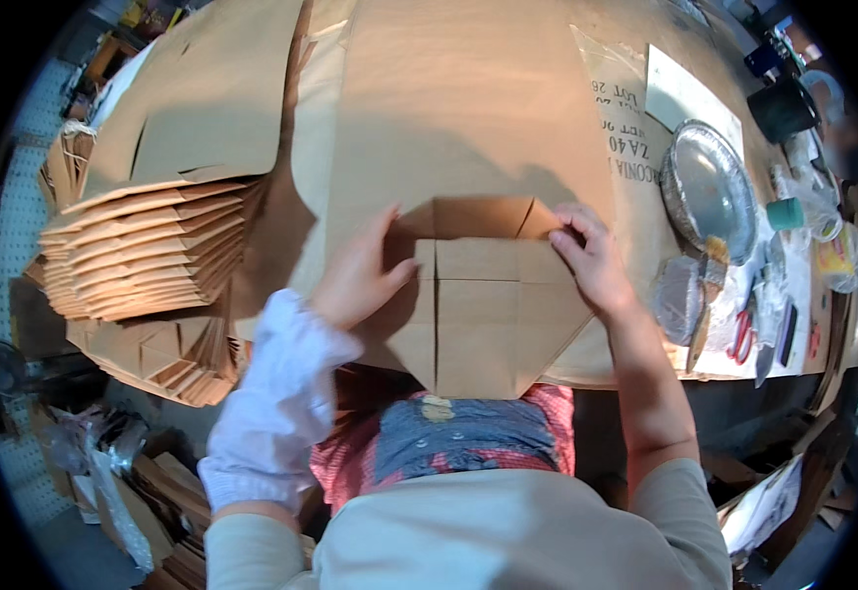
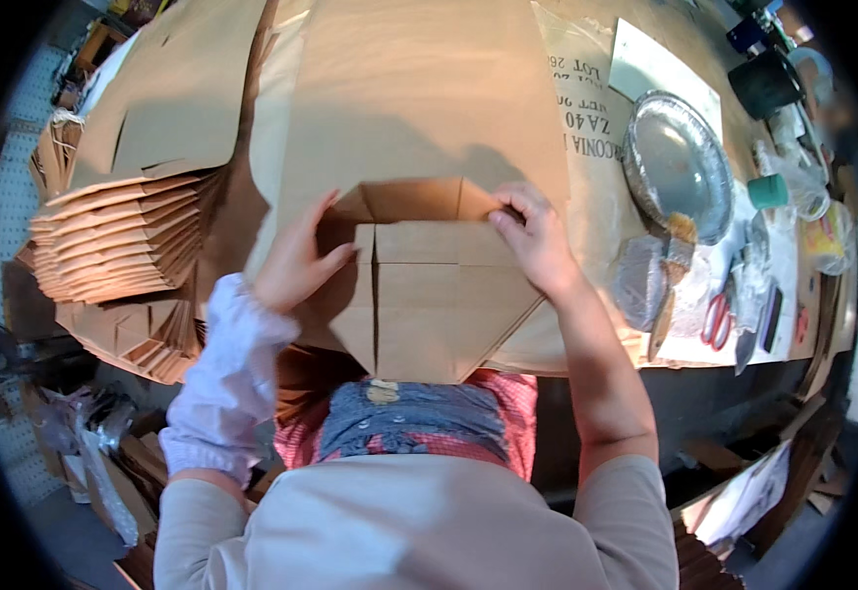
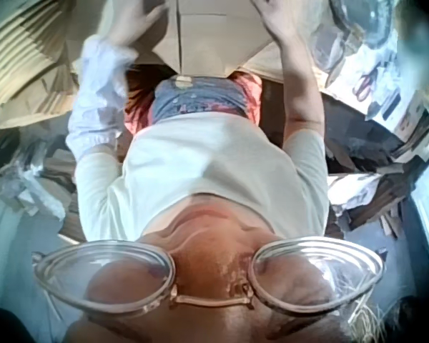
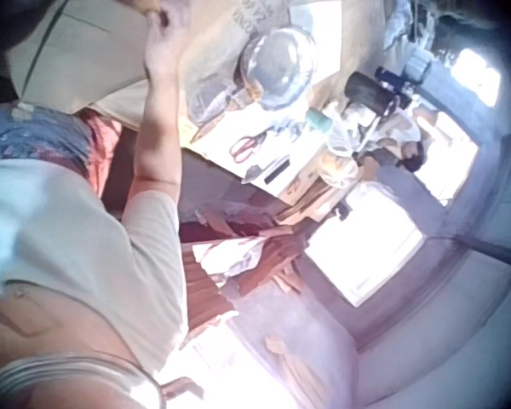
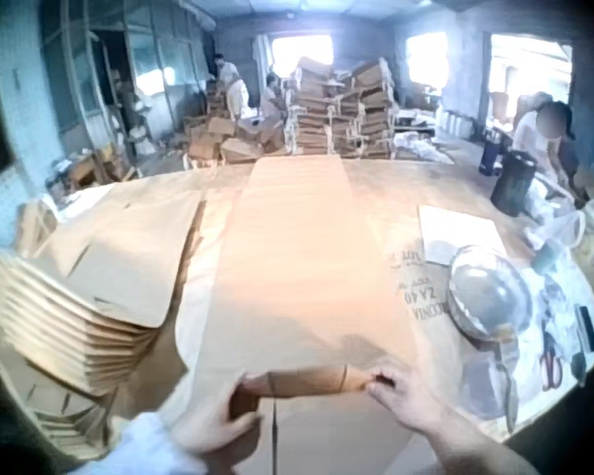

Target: The person folds flat cardboard pieces into box shapes, applies glue to the flaps with a brush, and presses the flaps to seal the boxes. The person repeats this process for multiple boxes, stacking the finished ones on the table.

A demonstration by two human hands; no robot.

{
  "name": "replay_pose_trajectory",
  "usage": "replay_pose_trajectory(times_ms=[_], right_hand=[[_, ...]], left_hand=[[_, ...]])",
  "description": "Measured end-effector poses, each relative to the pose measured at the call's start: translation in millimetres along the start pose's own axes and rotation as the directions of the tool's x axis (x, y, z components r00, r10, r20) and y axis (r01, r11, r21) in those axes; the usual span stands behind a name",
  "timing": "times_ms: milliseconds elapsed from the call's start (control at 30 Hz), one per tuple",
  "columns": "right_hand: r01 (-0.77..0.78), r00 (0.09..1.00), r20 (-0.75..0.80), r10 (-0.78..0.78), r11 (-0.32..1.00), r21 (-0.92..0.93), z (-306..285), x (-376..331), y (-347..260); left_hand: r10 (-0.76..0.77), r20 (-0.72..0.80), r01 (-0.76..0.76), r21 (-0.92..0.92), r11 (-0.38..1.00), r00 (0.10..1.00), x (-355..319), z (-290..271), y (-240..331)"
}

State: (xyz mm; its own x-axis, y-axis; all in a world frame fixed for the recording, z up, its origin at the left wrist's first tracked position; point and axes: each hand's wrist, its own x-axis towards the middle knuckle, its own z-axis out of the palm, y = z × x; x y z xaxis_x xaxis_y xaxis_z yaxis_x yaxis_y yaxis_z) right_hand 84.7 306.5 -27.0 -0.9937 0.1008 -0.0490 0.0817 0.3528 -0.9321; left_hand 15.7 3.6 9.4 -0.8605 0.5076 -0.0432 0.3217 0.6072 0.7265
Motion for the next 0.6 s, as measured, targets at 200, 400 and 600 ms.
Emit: replay_pose_trajectory(times_ms=[200, 400, 600], right_hand=[[0.179, 0.981, -0.05, -0.185, 0.978, -0.103, 3, 7, 4], [0.404, 0.887, -0.155, -0.435, 0.893, -0.197, 25, -25, -48], [0.387, 0.912, -0.058, -0.406, 0.899, -0.206, 111, 8, -77]], left_hand=[[0.077, -0.391, -0.017, 0.155, 0.988, 0.917, 24, 40, 25], [0.07, -0.185, -0.108, -0.202, 0.973, 0.98, 16, 12, 11], [0.029, 0.126, 0.018, -0.357, 0.934, 0.992, 32, -3, -10]])
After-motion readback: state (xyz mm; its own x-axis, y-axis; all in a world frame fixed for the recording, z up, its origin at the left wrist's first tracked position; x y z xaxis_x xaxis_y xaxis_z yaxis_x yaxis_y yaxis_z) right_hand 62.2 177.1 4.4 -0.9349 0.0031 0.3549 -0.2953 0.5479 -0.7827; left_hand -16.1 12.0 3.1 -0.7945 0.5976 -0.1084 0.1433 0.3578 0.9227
